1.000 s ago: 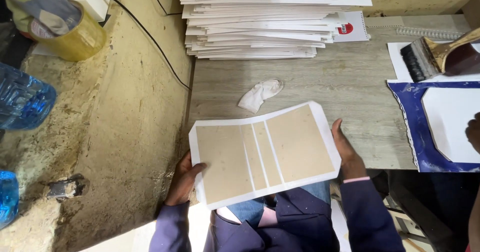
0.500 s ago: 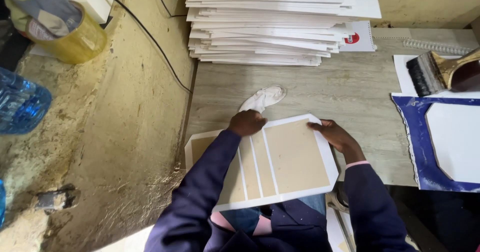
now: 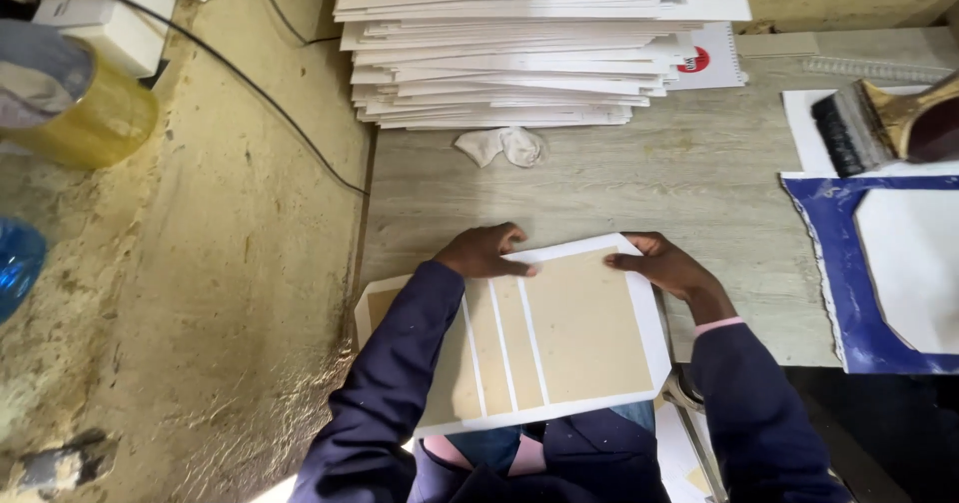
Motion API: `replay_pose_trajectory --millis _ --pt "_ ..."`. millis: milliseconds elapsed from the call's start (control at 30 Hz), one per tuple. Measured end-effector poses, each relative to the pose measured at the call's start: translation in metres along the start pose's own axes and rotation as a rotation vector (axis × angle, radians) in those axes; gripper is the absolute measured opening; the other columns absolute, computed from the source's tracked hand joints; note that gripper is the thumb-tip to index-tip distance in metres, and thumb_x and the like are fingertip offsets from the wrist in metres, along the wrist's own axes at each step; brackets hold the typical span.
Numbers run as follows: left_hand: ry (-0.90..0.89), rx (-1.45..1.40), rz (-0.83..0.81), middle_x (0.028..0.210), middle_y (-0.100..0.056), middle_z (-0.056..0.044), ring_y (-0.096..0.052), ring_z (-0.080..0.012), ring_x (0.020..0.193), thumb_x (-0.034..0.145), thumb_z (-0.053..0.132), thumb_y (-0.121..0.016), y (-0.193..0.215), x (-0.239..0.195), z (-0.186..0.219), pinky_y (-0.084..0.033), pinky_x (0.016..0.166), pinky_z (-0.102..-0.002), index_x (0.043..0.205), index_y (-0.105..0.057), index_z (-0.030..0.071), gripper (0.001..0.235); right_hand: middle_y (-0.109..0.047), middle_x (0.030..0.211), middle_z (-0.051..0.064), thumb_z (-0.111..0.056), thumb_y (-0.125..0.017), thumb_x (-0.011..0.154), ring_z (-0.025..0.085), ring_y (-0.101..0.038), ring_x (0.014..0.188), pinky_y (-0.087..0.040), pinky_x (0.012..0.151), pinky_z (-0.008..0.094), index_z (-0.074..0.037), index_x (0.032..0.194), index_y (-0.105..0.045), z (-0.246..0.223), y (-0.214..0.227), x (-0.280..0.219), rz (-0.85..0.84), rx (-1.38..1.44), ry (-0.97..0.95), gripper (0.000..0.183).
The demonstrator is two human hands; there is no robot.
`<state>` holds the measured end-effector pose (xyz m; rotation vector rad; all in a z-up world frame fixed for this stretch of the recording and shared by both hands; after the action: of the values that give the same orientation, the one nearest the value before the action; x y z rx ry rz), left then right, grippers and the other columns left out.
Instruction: Applying adhesive to paper sheets and folding them to assemble folders
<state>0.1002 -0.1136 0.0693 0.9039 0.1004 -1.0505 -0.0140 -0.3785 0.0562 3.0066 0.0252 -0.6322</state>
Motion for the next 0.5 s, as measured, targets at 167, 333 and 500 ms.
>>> replay_pose_trajectory --millis 167,333,500 --pt "0.055 0.056 -0.025 0.127 -0.078 -0.020 -0.069 -0.0412 0.128 0.081 0.065 -0.085 0.007 -0.054 -0.081 -0.052 0.109 -0.052 0.132 -0.075 0.009 0.076 -0.081 0.085 0.014 0.000 -0.084 0.085 0.021 -0.076 0.075 -0.065 0.074 0.039 -0.002 0.110 -0.084 0.014 0.023 -0.009 -0.001 -0.005 0.070 0.025" --pt "0.241 -0.018 0.129 0.107 -0.084 -0.012 -0.078 -0.0311 0.109 0.082 0.055 -0.088 0.033 -0.093 -0.120 -0.056 0.094 -0.045 0.106 -0.086 0.015 0.046 -0.080 0.090 0.017 0.002 -0.085 0.086 0.025 -0.074 0.077 -0.064 0.077 0.043 0.001 0.114 -0.084 0.020 0.043 -0.004 0.034 -0.022 0.072 0.028" --pt "0.134 0.000 0.451 0.096 -0.081 -0.008 -0.073 -0.0306 0.104 0.087 0.042 -0.089 0.074 -0.039 -0.133 -0.049 0.100 -0.041 0.100 -0.086 0.014 0.031 -0.079 0.109 0.018 -0.011 -0.084 0.090 0.033 -0.070 0.104 -0.054 0.098 0.050 -0.007 0.124 -0.079 0.039 0.083 0.073 0.122 -0.523 0.219 0.035"
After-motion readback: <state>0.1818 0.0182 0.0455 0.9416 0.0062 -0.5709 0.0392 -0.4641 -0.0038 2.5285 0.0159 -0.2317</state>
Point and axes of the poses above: each hand's wrist, its own x-axis towards the middle knuckle, its own y-axis out of the back of the hand, z = x × y, the point moved 6 cm from there along x, towards the middle knuckle
